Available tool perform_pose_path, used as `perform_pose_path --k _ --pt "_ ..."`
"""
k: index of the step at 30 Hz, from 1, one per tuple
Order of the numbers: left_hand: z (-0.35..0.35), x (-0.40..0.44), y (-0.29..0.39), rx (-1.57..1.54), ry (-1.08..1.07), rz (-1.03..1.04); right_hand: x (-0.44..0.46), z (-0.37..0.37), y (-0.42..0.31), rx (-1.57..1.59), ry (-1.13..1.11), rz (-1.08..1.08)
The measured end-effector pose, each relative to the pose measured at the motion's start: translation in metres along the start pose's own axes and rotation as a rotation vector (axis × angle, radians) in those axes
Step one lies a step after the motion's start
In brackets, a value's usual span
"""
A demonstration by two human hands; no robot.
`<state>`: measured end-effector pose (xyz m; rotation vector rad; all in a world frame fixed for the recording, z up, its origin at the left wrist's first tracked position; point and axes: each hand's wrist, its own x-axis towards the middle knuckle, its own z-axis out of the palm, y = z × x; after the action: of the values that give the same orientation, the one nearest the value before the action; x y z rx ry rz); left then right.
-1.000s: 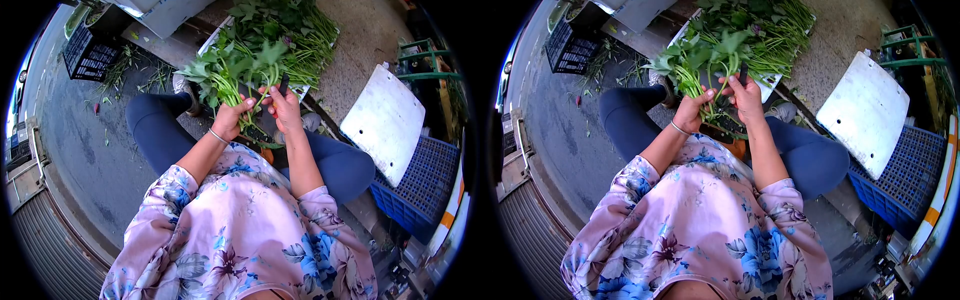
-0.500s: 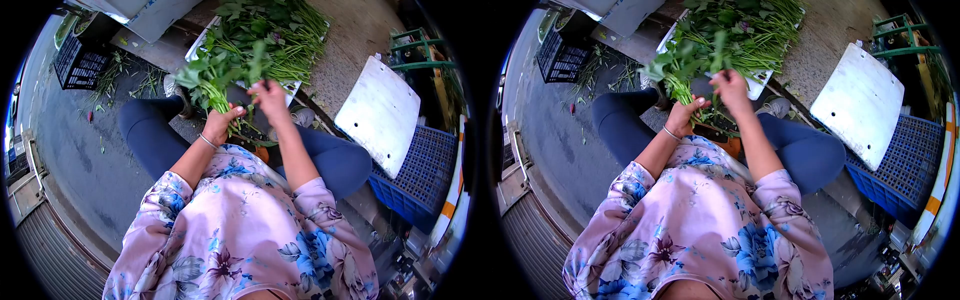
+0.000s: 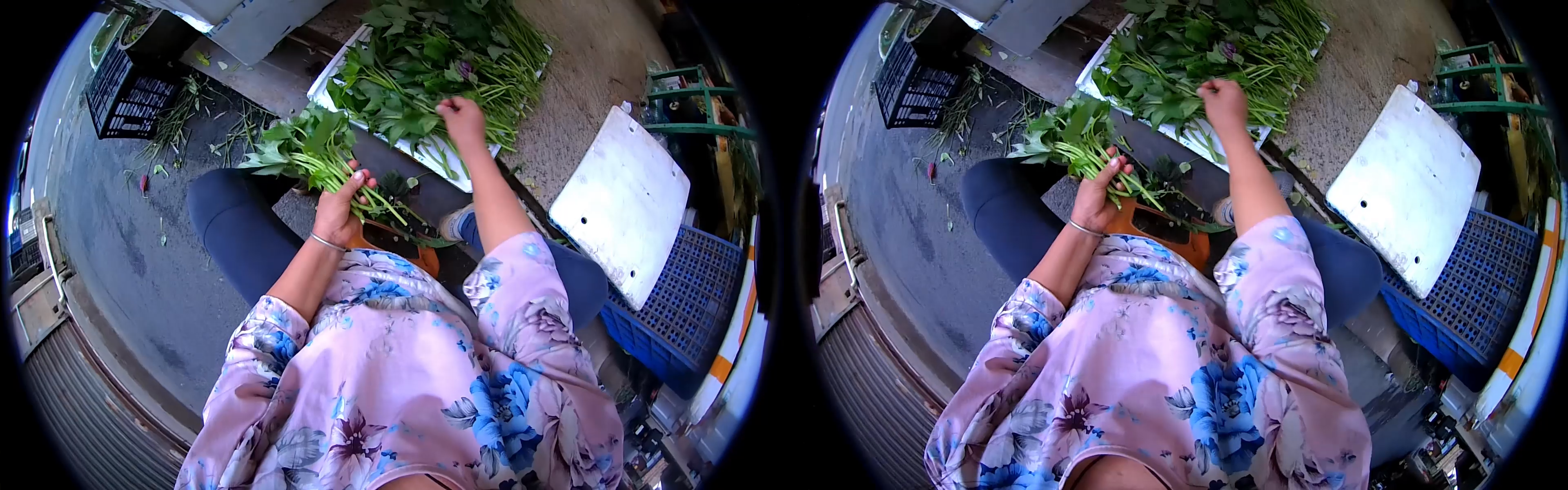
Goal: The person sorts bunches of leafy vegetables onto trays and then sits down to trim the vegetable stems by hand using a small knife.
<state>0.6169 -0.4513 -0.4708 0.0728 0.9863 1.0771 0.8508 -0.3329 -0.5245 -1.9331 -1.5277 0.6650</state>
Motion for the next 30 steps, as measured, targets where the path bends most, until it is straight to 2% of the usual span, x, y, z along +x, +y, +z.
perform_pose_path --k 2,4,5,10,13,16,18,20,22,26,30 --pt "-0.001 -0.002 0.003 -0.005 0.047 -0.027 0.01 -0.021 -0.007 0.493 -0.012 0.171" --pt "-0.002 0.003 -0.001 0.006 0.018 -0.033 0.009 -0.056 -0.033 0.746 0.124 0.308" --pt "-0.001 0.002 -0.003 0.006 0.019 -0.052 0.012 -0.067 -0.025 0.818 0.061 0.266" --pt "0.019 -0.001 0.001 0.084 -0.027 -0.054 -0.008 -0.109 -0.062 1.013 0.081 0.189" --pt "0.044 -0.006 0.01 0.17 -0.072 -0.005 -0.021 -0.114 -0.076 1.272 0.048 0.356" --pt "0.064 -0.007 0.015 0.253 -0.13 0.067 -0.042 -0.101 -0.089 1.304 -0.005 0.369" --pt "0.079 -0.009 0.013 0.331 -0.208 0.157 -0.057 -0.092 -0.103 1.218 -0.016 0.4" --pt "0.082 -0.01 0.009 0.382 -0.216 0.162 -0.07 -0.076 -0.11 1.102 -0.047 0.385" --pt "0.076 -0.011 0.006 0.452 -0.242 0.169 -0.084 -0.066 -0.123 1.114 -0.066 0.37" --pt "0.059 0.002 -0.002 0.331 -0.297 0.163 -0.1 -0.064 -0.141 1.137 -0.144 0.368" --pt "0.056 -0.011 0.008 0.291 -0.21 0.081 -0.104 -0.066 -0.129 1.124 -0.175 0.305"
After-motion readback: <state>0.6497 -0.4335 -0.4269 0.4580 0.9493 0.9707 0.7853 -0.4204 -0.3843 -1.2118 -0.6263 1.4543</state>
